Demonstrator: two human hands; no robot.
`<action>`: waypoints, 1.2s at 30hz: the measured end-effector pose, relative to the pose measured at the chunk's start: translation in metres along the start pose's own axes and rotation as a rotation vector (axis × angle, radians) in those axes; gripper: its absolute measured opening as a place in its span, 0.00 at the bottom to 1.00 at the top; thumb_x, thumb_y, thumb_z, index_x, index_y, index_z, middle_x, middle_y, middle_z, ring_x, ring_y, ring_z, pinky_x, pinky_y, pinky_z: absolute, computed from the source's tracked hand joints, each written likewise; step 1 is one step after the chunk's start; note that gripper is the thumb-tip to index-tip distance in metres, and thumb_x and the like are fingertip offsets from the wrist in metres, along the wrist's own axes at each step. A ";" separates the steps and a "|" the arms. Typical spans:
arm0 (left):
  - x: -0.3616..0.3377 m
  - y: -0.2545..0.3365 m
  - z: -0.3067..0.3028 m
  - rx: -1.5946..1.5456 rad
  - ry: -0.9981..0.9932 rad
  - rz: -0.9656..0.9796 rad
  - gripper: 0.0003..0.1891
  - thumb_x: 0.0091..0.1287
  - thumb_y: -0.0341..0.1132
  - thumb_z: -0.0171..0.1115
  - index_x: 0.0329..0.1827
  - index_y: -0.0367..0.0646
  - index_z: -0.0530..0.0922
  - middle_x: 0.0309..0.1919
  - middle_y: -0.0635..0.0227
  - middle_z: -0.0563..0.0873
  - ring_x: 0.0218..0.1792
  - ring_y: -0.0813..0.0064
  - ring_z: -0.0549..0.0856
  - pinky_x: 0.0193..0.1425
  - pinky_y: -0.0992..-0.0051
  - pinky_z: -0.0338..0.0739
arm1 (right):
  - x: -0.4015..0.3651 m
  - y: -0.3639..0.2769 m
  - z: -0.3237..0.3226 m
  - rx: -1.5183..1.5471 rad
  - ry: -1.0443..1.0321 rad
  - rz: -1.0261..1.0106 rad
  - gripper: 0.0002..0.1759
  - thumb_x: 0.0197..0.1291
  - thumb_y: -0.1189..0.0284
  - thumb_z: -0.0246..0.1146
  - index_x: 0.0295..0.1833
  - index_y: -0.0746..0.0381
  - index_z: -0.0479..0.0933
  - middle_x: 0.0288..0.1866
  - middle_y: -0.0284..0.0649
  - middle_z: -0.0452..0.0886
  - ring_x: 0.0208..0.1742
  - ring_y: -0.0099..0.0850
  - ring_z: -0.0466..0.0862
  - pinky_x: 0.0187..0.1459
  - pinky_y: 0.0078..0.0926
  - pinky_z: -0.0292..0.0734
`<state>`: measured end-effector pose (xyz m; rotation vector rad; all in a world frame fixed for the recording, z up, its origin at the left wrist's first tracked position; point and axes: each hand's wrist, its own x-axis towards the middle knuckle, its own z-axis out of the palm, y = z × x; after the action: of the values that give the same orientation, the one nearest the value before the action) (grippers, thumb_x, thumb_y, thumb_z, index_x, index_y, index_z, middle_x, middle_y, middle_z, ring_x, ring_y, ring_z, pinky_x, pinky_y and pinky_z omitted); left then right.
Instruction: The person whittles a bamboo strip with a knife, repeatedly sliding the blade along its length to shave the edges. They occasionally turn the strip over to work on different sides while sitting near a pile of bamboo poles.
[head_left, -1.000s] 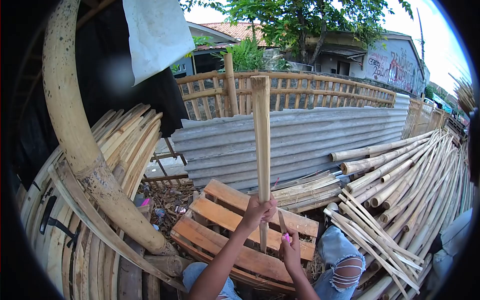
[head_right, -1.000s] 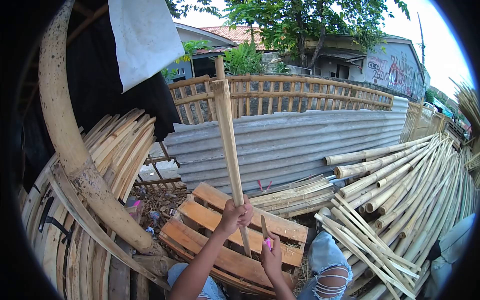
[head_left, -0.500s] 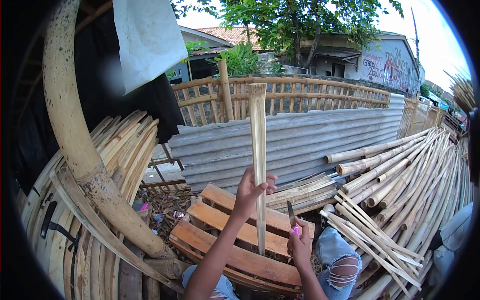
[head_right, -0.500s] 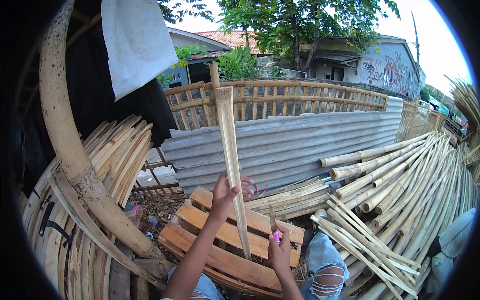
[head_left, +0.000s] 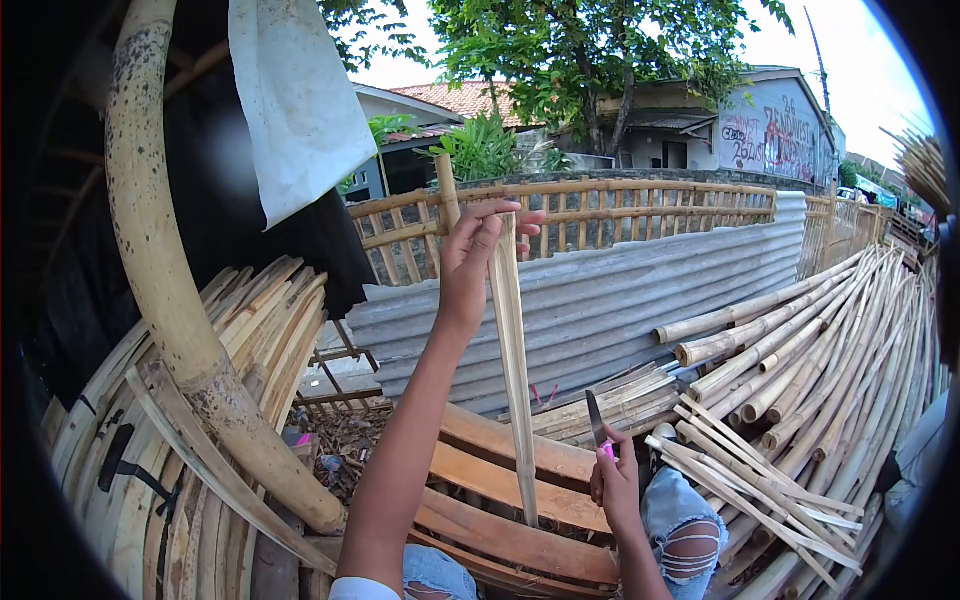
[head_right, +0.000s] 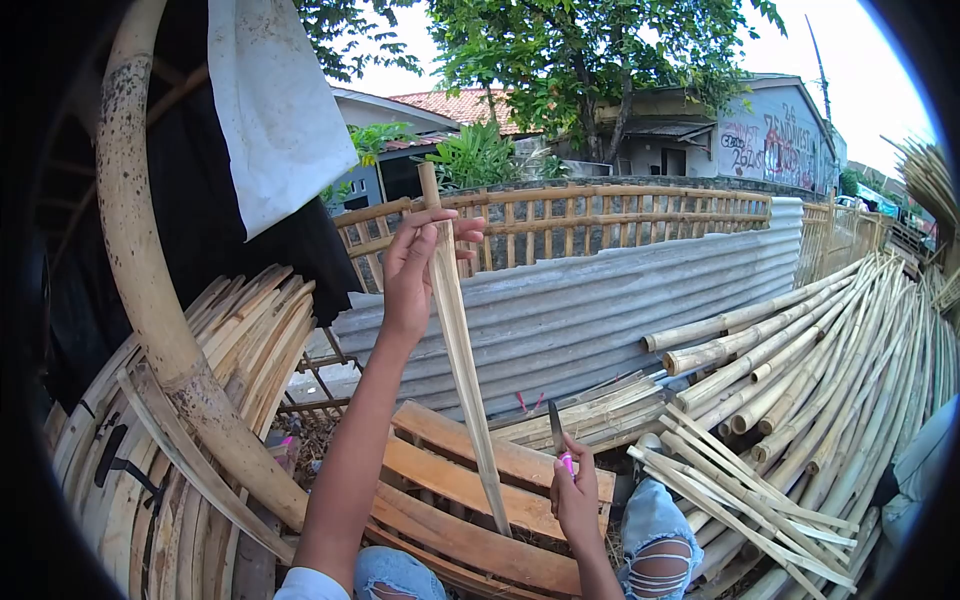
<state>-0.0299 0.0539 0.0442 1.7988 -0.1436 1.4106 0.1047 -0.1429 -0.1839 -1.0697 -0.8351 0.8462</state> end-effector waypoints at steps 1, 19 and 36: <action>0.000 0.005 0.009 0.068 -0.013 0.060 0.16 0.76 0.42 0.46 0.57 0.43 0.74 0.55 0.54 0.81 0.52 0.69 0.82 0.57 0.69 0.76 | 0.002 -0.016 0.004 -0.022 -0.047 -0.047 0.20 0.72 0.71 0.49 0.67 0.58 0.60 0.16 0.25 0.62 0.12 0.13 0.60 0.13 0.14 0.53; 0.012 0.049 0.084 0.793 0.047 0.205 0.12 0.56 0.30 0.71 0.44 0.42 0.85 0.24 0.69 0.75 0.25 0.78 0.73 0.32 0.76 0.69 | 0.036 -0.208 0.054 -0.434 -0.004 -0.439 0.14 0.72 0.68 0.47 0.58 0.61 0.68 0.16 0.32 0.70 0.12 0.17 0.65 0.16 0.18 0.60; 0.006 0.043 0.080 0.754 0.092 0.152 0.13 0.58 0.33 0.70 0.46 0.43 0.85 0.25 0.69 0.76 0.26 0.79 0.73 0.33 0.76 0.69 | 0.034 -0.203 0.056 -0.510 -0.118 -0.300 0.14 0.71 0.69 0.46 0.57 0.65 0.63 0.16 0.38 0.70 0.13 0.27 0.71 0.17 0.28 0.66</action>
<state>0.0092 -0.0236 0.0697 2.3469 0.3556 1.8038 0.1038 -0.1422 0.0298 -1.2992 -1.3193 0.4523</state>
